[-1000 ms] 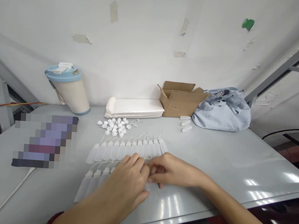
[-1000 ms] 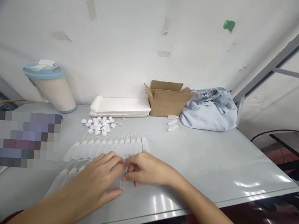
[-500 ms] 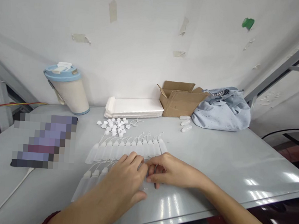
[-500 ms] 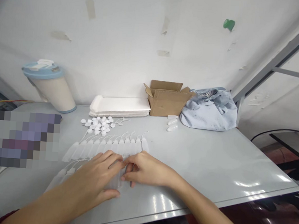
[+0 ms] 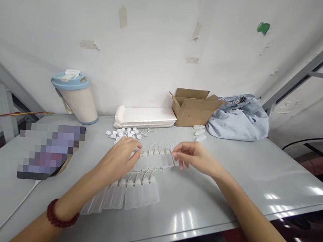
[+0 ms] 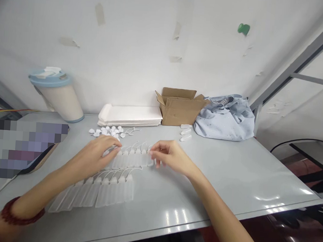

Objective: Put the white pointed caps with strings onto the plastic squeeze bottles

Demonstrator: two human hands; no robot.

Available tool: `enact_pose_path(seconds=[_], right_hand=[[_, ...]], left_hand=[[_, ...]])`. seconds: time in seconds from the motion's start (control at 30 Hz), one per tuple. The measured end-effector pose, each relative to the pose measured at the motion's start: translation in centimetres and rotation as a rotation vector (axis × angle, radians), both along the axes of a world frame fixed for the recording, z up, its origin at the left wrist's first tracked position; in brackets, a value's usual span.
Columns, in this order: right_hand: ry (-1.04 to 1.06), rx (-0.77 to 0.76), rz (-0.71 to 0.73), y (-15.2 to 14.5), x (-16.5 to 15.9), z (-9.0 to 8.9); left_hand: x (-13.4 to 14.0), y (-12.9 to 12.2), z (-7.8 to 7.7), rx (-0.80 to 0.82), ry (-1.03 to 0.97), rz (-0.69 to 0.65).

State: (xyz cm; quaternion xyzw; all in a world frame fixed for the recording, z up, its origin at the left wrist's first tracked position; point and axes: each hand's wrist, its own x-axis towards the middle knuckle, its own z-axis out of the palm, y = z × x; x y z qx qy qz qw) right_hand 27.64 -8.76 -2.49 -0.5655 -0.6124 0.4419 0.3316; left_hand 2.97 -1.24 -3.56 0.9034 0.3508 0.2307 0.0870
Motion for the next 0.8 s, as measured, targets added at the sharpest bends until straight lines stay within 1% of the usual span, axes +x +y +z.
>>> enact_pose_path(seconds=[0.07, 0.13, 0.2, 0.27, 0.4, 0.53, 0.67, 0.8], right_hand=[[-0.176, 0.163, -0.131, 0.8, 1.4, -0.3], [-0.545, 0.356, -0.281, 1.7, 3.2, -0.9], [-0.68, 0.377, -0.351, 2.5, 5.0, -1.4], [-0.778, 0.358, -0.391, 3.0, 6.6, -1.9], [-0.91, 0.296, -0.401, 3.4, 8.8, -2.7], [-0.986, 0.263, -0.366, 3.7, 9.7, -3.3], [-1.017, 0.261, -0.329, 3.8, 10.0, -3.6], [-1.006, 0.26, -0.289, 3.7, 9.7, -3.5]], left_hand=[[-0.1, 1.4, -0.4, 0.027, -0.013, 0.026], [0.0, 2.9, -0.7, 0.028, 0.001, 0.022], [0.4, 4.2, -1.0, 0.031, 0.014, 0.015], [1.0, 5.3, -1.1, 0.024, 0.04, 0.009], [2.4, 6.5, -1.0, 0.008, 0.102, 0.022], [3.3, 7.1, -1.1, -0.009, 0.127, 0.051], [3.3, 7.3, -1.0, -0.028, 0.087, 0.078], [2.6, 6.8, -0.4, -0.033, -0.001, 0.116]])
